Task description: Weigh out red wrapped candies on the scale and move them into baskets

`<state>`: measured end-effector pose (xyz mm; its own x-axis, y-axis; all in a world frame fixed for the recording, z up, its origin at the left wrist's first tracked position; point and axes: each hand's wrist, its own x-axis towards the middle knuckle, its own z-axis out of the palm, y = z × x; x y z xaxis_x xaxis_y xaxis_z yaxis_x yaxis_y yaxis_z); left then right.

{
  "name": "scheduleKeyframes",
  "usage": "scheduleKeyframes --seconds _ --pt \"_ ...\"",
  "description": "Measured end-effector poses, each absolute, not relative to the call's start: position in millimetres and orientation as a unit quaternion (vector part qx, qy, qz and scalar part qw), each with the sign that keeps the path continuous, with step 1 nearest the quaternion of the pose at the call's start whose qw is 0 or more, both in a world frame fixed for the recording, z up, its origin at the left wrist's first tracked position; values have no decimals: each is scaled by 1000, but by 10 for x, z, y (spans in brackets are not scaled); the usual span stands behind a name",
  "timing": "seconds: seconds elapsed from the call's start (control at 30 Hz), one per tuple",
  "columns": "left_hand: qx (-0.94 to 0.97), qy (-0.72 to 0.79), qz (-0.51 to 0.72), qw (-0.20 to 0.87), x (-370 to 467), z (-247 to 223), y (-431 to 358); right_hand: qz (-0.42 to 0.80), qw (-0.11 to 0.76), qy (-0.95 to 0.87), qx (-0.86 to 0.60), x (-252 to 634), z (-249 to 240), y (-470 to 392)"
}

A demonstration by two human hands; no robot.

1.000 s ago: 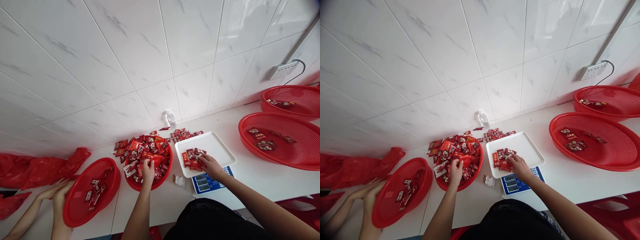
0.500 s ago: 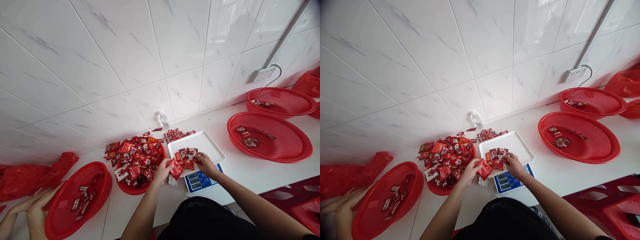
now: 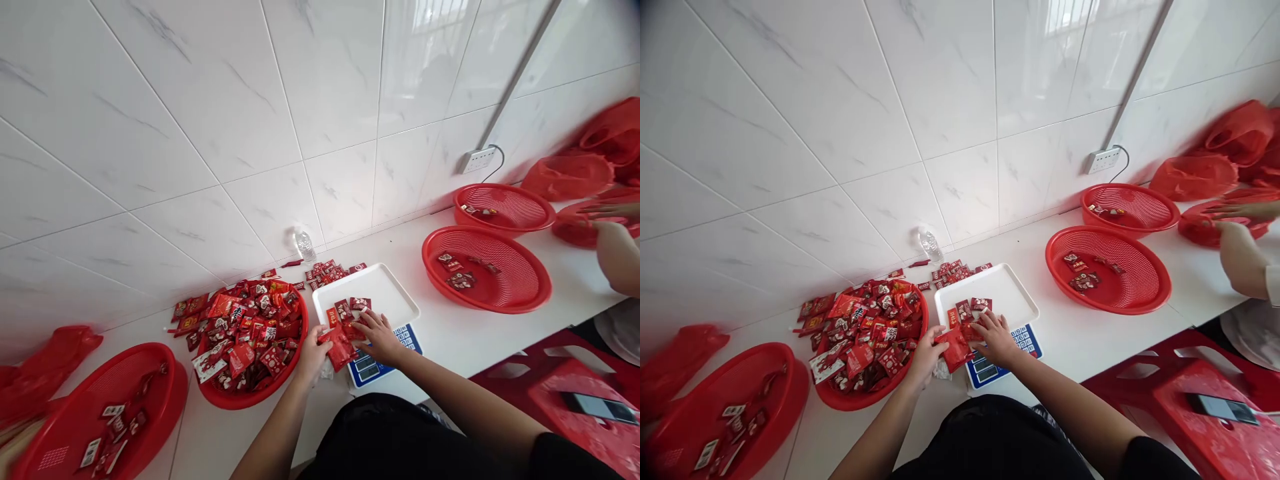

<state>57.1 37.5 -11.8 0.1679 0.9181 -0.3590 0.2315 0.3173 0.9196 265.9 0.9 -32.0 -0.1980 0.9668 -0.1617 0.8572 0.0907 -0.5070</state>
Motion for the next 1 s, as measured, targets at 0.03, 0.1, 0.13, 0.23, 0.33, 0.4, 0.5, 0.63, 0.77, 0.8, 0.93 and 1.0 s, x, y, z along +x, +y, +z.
scheduleKeyframes --seconds 0.03,0.1,0.13,0.23,0.33,0.4,0.5,0.63,0.77,0.8,0.93,1.0 --pt "454 576 302 610 530 -102 356 260 101 -730 -625 2653 -304 34" --pt "360 580 310 662 443 -91 329 264 95 -729 -624 2644 -283 88" --pt "318 581 319 678 404 -93 322 263 97 -731 -622 2642 -279 114" --pt "228 584 346 698 334 -93 318 256 114 -737 -615 2647 -286 173" --pt "192 578 349 712 334 -50 304 255 123 -737 -614 2671 -299 198" --pt "174 571 346 724 344 -10 284 258 129 -738 -610 2698 -303 199" --pt "136 554 354 741 336 5 252 259 161 -731 -611 2755 -309 185" --pt "110 542 360 751 299 -54 198 258 213 -709 -621 2866 -354 145" --pt "69 541 359 758 314 -40 98 259 279 -669 -638 2970 -434 118" --pt "59 538 355 762 327 -21 72 258 302 -658 -640 2979 -448 122" --pt "45 529 347 773 373 41 -4 258 326 -671 -614 2894 -425 178" --pt "51 523 344 778 379 43 -27 253 265 -713 -598 2796 -369 222"
